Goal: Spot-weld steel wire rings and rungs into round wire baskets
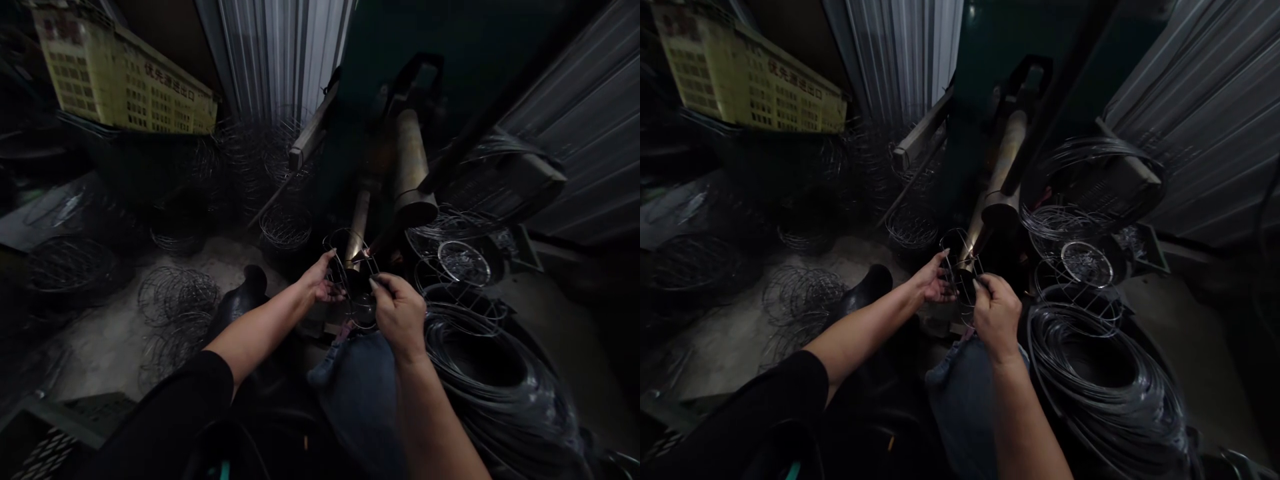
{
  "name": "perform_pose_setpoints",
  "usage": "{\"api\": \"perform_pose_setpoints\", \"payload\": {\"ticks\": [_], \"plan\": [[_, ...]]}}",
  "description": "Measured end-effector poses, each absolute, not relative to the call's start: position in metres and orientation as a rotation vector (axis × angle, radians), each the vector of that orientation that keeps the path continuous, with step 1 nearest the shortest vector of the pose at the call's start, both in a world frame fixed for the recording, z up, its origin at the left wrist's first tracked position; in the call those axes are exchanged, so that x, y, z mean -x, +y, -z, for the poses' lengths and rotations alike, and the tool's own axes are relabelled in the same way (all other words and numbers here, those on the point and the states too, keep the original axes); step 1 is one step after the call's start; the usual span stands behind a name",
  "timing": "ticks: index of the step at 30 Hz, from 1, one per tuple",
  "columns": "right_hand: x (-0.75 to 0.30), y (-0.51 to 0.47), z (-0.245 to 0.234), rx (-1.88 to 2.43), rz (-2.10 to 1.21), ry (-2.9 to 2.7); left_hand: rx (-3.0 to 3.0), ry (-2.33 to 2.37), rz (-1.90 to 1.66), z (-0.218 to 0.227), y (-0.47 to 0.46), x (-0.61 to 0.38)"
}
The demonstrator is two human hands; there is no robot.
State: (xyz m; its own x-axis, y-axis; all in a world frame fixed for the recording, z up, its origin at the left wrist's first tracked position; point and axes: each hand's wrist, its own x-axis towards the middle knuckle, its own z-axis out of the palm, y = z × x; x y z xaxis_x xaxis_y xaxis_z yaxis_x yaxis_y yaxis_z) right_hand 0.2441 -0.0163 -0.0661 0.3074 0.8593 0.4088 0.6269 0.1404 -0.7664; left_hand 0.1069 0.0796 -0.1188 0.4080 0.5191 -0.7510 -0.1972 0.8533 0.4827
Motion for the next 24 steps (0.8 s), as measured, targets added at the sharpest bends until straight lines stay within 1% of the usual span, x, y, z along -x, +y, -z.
{"api": "perform_pose_setpoints", "payload": {"ticks": [6,8,11,14,16,18,21,24], "plan": [[-0.246,-0.004,0.062,1.653,-0.276,-1.386,-0.331,1.078,-0.404,0.119,0.085,-0.112],[-0.248,-0.009,0.062,1.648,-0.252,-1.379,-0.417,1.085,-0.402,0.124,0.08,-0.111],[-0.256,-0.03,0.072,1.619,-0.288,-1.325,-0.731,1.193,-0.615,0.139,0.063,-0.101],[-0.266,-0.062,0.099,1.59,-0.355,-1.231,-1.333,1.194,-0.968,0.159,0.044,-0.092],[-0.268,-0.08,0.122,1.594,-0.355,-1.214,-1.826,1.087,-1.066,0.171,0.037,-0.091],[-0.267,-0.091,0.14,1.601,-0.324,-1.222,-2.138,1.032,-1.087,0.179,0.035,-0.095],[-0.259,-0.095,0.146,1.585,-0.267,-1.213,-2.202,1.063,-1.167,0.183,0.04,-0.103],[-0.253,-0.087,0.129,1.576,-0.24,-1.203,-2.094,0.964,-1.249,0.179,0.044,-0.103]]}}
